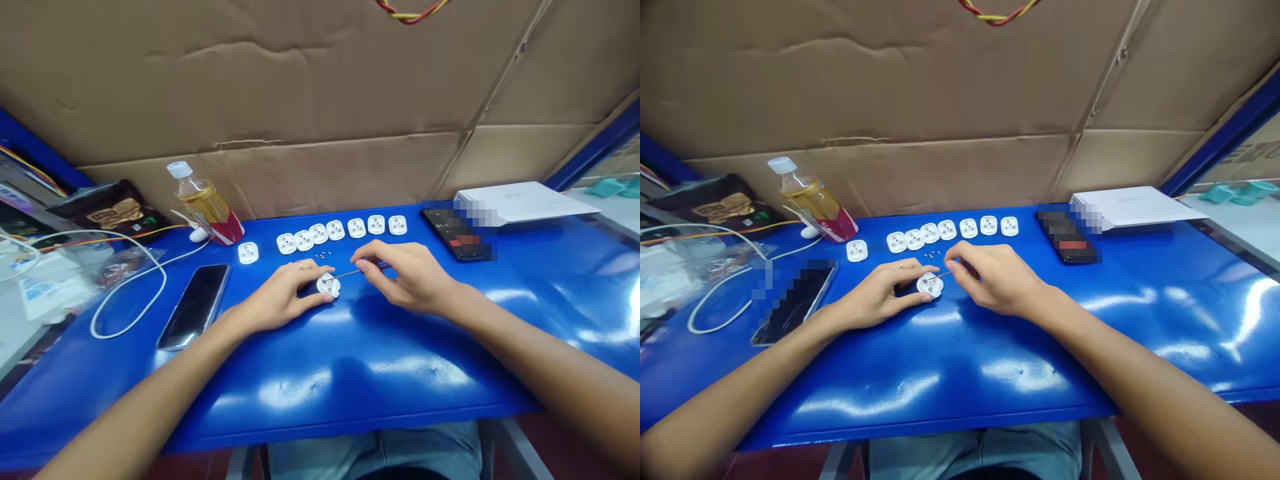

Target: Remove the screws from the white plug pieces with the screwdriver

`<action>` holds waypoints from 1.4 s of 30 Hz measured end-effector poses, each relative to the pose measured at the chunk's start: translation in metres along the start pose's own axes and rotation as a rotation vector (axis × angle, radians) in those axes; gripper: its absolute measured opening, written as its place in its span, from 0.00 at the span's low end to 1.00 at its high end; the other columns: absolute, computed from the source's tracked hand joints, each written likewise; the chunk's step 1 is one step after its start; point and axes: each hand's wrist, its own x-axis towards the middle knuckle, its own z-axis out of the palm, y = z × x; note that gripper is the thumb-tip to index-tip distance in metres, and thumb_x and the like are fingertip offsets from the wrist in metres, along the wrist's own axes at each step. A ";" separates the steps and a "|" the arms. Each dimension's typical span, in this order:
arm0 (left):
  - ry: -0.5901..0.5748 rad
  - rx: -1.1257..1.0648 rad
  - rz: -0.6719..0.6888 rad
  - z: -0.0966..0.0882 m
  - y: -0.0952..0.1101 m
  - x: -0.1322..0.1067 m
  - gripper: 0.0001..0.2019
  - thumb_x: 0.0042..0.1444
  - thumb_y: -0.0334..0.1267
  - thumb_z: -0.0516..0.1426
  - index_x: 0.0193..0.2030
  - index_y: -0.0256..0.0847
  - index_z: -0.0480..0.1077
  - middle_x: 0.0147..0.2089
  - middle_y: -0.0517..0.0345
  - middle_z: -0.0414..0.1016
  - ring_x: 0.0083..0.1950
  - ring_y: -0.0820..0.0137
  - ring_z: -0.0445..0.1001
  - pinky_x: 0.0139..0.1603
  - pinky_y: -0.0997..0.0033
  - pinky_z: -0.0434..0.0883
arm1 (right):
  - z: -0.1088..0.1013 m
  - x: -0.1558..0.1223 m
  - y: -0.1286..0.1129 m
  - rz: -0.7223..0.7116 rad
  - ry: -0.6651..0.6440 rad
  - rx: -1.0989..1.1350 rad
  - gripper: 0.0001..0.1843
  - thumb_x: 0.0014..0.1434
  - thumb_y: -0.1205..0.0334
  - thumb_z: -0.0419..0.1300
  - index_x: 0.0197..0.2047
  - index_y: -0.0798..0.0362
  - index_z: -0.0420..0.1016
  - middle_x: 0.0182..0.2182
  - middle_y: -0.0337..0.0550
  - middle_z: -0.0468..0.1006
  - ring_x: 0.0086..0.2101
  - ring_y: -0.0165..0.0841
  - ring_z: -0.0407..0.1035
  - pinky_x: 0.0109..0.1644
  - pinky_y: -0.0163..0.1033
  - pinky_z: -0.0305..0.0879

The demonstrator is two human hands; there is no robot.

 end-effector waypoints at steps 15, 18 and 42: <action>0.010 -0.004 0.016 -0.002 -0.002 -0.001 0.22 0.69 0.50 0.61 0.65 0.43 0.73 0.41 0.57 0.73 0.40 0.68 0.71 0.44 0.69 0.68 | -0.002 0.000 0.001 -0.120 0.024 -0.006 0.08 0.74 0.60 0.56 0.48 0.53 0.75 0.37 0.46 0.86 0.35 0.37 0.80 0.39 0.41 0.74; 0.023 -0.006 0.019 -0.001 -0.003 -0.001 0.21 0.69 0.48 0.61 0.64 0.42 0.73 0.38 0.59 0.69 0.38 0.69 0.68 0.41 0.70 0.66 | 0.000 -0.001 0.001 -0.106 0.052 -0.011 0.07 0.72 0.65 0.56 0.49 0.53 0.75 0.37 0.45 0.86 0.35 0.37 0.80 0.39 0.41 0.73; 0.033 -0.013 0.039 0.000 -0.007 -0.002 0.22 0.70 0.47 0.60 0.67 0.44 0.71 0.39 0.60 0.67 0.35 0.71 0.65 0.41 0.70 0.66 | 0.004 -0.002 -0.001 0.046 0.045 0.050 0.06 0.72 0.61 0.55 0.50 0.51 0.70 0.35 0.43 0.83 0.32 0.35 0.79 0.36 0.39 0.73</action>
